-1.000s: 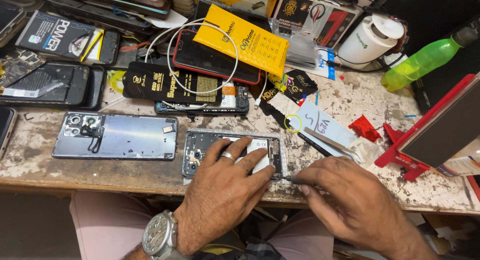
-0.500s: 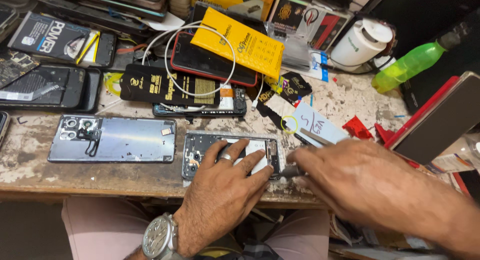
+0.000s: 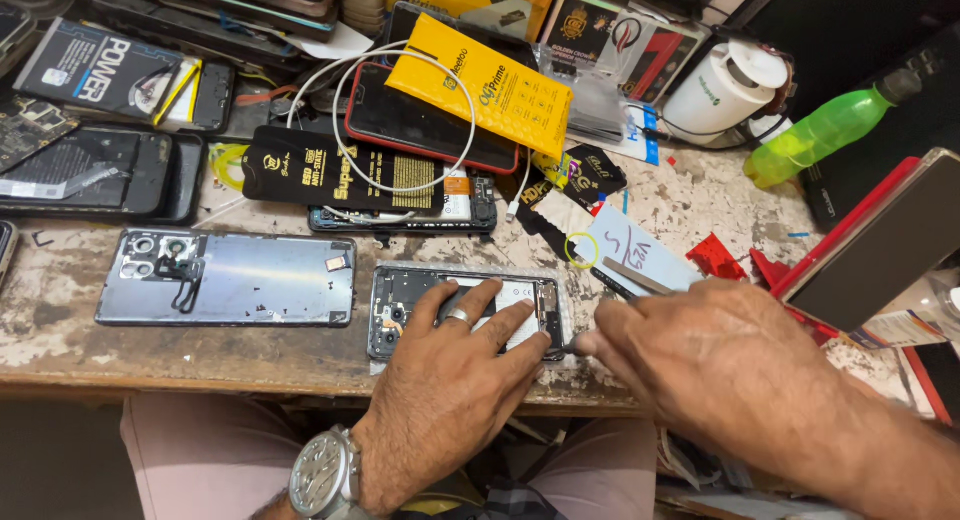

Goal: The person uses a screwdriver to remove screws from the back of a disassembled smartphone. They then use tweezers to lift and remove a small metal bracket from the phone's interior. The person continues to remove additional screws from the device.

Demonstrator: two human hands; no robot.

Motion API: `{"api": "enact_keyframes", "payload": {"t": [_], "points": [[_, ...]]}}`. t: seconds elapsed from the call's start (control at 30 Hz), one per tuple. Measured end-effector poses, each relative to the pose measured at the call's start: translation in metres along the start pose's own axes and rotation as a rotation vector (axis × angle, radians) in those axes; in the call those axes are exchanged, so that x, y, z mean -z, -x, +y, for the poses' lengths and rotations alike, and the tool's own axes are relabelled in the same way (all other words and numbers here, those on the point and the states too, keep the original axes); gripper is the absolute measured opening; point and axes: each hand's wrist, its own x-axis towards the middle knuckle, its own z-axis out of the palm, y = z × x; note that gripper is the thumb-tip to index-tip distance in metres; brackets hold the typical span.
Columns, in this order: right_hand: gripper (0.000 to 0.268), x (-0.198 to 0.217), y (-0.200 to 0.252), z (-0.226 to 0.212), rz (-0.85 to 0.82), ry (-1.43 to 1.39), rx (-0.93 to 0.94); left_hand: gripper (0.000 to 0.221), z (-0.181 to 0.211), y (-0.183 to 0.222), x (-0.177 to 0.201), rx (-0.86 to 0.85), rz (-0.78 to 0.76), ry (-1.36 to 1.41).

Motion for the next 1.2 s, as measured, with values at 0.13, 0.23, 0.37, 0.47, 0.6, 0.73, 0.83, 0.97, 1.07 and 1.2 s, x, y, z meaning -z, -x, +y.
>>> {"api": "enact_keyframes", "payload": {"t": [0.13,0.23,0.37,0.47,0.6,0.73,0.83,0.97,1.07,1.2], "points": [[0.030,0.005,-0.001,-0.002,0.024,0.002,-0.011,0.024,-0.001,-0.003,0.000,0.002,-0.009,-0.005],[0.028,0.008,-0.001,-0.005,0.121,-0.083,0.065,0.024,-0.001,-0.002,-0.001,0.007,-0.024,0.001],[0.031,0.004,-0.002,-0.003,-0.179,0.046,-0.172,0.028,-0.001,-0.002,-0.002,0.006,-0.039,0.004],[0.027,-0.001,0.004,0.004,0.266,-0.202,0.166,0.024,-0.001,-0.003,-0.001,0.007,-0.023,-0.008],[0.031,-0.017,0.003,-0.003,0.078,-0.114,-0.105,0.026,0.001,-0.001,-0.001,0.018,-0.025,0.006],[0.028,-0.025,0.010,0.005,0.224,-0.276,-0.190,0.024,-0.001,-0.001,-0.002,0.001,-0.020,0.000],[0.028,-0.023,0.017,0.020,0.376,-0.451,-0.278,0.024,-0.004,0.001,-0.005,-0.027,0.015,-0.018],[0.024,-0.013,-0.007,0.009,0.778,-0.651,-0.263,0.033,-0.002,0.011,0.001,-0.093,0.140,-0.032],[0.026,0.000,-0.051,-0.013,0.817,-0.809,-0.133,0.029,-0.001,0.019,0.003,-0.155,0.211,-0.095],[0.024,0.012,-0.104,-0.049,0.739,-0.826,0.090,0.025,0.000,0.048,0.012,-0.115,0.328,-0.061]]}}
